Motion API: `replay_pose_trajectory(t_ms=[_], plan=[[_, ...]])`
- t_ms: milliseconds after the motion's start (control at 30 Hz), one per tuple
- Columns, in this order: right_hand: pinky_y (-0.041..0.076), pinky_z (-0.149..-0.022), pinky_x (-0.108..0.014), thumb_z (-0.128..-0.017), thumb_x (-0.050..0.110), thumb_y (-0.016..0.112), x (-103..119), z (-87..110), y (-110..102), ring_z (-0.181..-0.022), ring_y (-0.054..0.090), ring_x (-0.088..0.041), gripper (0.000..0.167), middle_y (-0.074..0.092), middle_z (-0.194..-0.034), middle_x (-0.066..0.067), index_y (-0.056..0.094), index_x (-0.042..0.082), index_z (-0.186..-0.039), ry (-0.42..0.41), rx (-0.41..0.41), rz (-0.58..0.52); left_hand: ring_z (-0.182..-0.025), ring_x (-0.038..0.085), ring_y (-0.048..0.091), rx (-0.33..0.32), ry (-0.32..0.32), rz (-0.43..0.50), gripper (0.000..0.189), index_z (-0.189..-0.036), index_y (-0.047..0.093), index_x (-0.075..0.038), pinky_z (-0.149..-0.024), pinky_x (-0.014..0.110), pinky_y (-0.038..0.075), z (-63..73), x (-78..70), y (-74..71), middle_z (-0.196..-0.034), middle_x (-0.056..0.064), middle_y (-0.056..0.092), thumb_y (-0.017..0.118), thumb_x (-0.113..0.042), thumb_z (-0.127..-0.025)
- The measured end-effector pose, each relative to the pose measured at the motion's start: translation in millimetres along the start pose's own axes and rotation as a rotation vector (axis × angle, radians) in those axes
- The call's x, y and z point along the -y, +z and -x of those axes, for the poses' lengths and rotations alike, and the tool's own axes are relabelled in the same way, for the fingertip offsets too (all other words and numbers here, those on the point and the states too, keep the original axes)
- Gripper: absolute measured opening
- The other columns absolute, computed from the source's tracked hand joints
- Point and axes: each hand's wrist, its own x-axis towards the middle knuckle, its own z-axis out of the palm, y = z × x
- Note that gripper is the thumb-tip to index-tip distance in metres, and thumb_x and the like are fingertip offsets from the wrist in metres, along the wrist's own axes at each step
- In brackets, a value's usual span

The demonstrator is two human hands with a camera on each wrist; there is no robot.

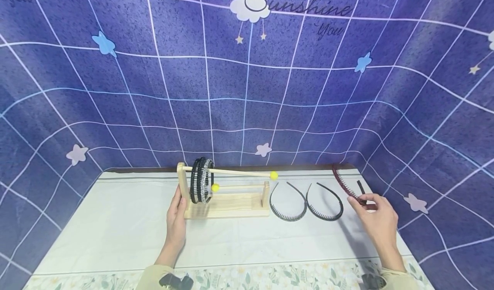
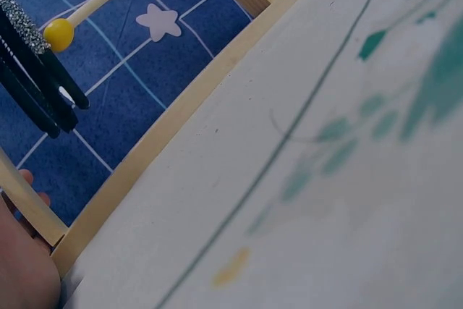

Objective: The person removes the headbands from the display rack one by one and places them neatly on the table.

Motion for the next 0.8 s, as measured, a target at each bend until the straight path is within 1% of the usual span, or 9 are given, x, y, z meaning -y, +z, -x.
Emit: replay_pose_trajectory(t_ms=[100,233,333,467,567,667,733,767,800], plan=[[0.04,-0.081,-0.018,-0.091,0.035,0.094,-9.0,-1.3,0.2,-0.074,0.047,0.03,0.037,0.076,-0.128,-0.022,0.082,0.007,-0.111,-0.018,-0.01,0.013,-0.161,0.029,0.04,-0.001,-0.002,-0.006,0.056,-0.178,0.027,-0.031,-0.136,0.059,0.023,-0.1,1.1,-0.1,-0.173,0.006,0.04,0.037,-0.036,-0.122],[0.034,-0.087,-0.012,-0.086,0.03,0.098,-21.6,-3.6,1.0,-0.074,0.048,0.031,0.034,0.075,-0.127,-0.021,0.083,0.006,-0.105,-0.048,-0.014,-0.001,-0.161,0.029,0.039,-0.002,-0.002,-0.014,0.057,-0.178,0.026,-0.031,-0.136,0.059,0.023,-0.6,0.9,-0.3,-0.173,0.006,0.04,0.038,-0.036,-0.122],[0.032,-0.09,-0.011,-0.083,0.029,0.101,-29.6,-4.9,1.5,-0.086,0.046,0.03,0.034,0.072,-0.128,-0.018,0.083,0.006,-0.101,-0.064,-0.014,-0.01,-0.162,0.03,0.039,0.001,0.001,-0.018,0.057,-0.178,0.026,-0.031,-0.136,0.06,0.023,-0.4,0.3,-0.4,-0.174,0.007,0.04,0.037,-0.036,-0.122],[0.033,-0.089,-0.016,-0.079,0.03,0.103,-40.6,-5.9,1.8,-0.104,0.039,0.02,0.038,0.069,-0.132,-0.015,0.083,0.005,-0.099,-0.077,-0.019,0.015,-0.162,0.029,0.039,0.002,0.003,-0.019,0.057,-0.178,0.026,-0.032,-0.136,0.06,0.022,-0.3,1.0,-0.7,-0.173,0.008,0.04,0.037,-0.037,-0.122],[0.033,-0.087,-0.014,-0.079,0.031,0.103,-49.3,-6.6,0.8,-0.099,0.038,0.023,0.041,0.066,-0.137,-0.018,0.082,0.003,-0.101,-0.073,0.0,0.027,-0.161,0.028,0.04,-0.002,0.004,-0.02,0.056,-0.177,0.027,-0.033,-0.136,0.059,0.022,-0.4,2.0,-0.9,-0.171,0.009,0.042,0.037,-0.038,-0.122],[0.031,-0.092,-0.011,-0.082,0.033,0.101,-56.7,-6.9,-1.2,-0.098,0.037,0.03,0.042,0.064,-0.142,-0.022,0.082,0.003,-0.103,-0.084,0.026,0.022,-0.161,0.027,0.041,-0.004,0.004,-0.024,0.056,-0.177,0.027,-0.034,-0.136,0.058,0.023,-0.8,2.9,-1.0,-0.171,0.009,0.043,0.037,-0.039,-0.122],[0.035,-0.107,-0.017,-0.085,0.034,0.099,-60.2,-8.4,-4.6,-0.094,0.037,0.034,0.043,0.063,-0.146,-0.027,0.081,0.002,-0.107,-0.099,0.05,0.025,-0.16,0.027,0.041,-0.004,0.004,-0.026,0.056,-0.177,0.027,-0.034,-0.136,0.058,0.023,-0.5,2.5,-1.1,-0.17,0.009,0.043,0.037,-0.039,-0.122],[0.036,-0.116,-0.025,-0.087,0.034,0.098,-61.5,-9.0,-6.3,-0.094,0.037,0.035,0.043,0.063,-0.147,-0.029,0.081,0.001,-0.109,-0.106,0.059,0.029,-0.16,0.027,0.041,-0.004,0.005,-0.025,0.056,-0.177,0.027,-0.034,-0.136,0.058,0.023,-0.6,2.9,-1.1,-0.17,0.01,0.043,0.037,-0.038,-0.122],[0.036,-0.122,-0.037,-0.089,0.035,0.096,-63.5,-10.2,-8.3,-0.093,0.036,0.036,0.044,0.064,-0.147,-0.031,0.081,0.001,-0.111,-0.114,0.072,0.038,-0.161,0.027,0.04,-0.003,0.006,-0.026,0.056,-0.177,0.027,-0.034,-0.136,0.059,0.023,-0.3,2.4,-1.1,-0.17,0.01,0.042,0.037,-0.038,-0.122]])
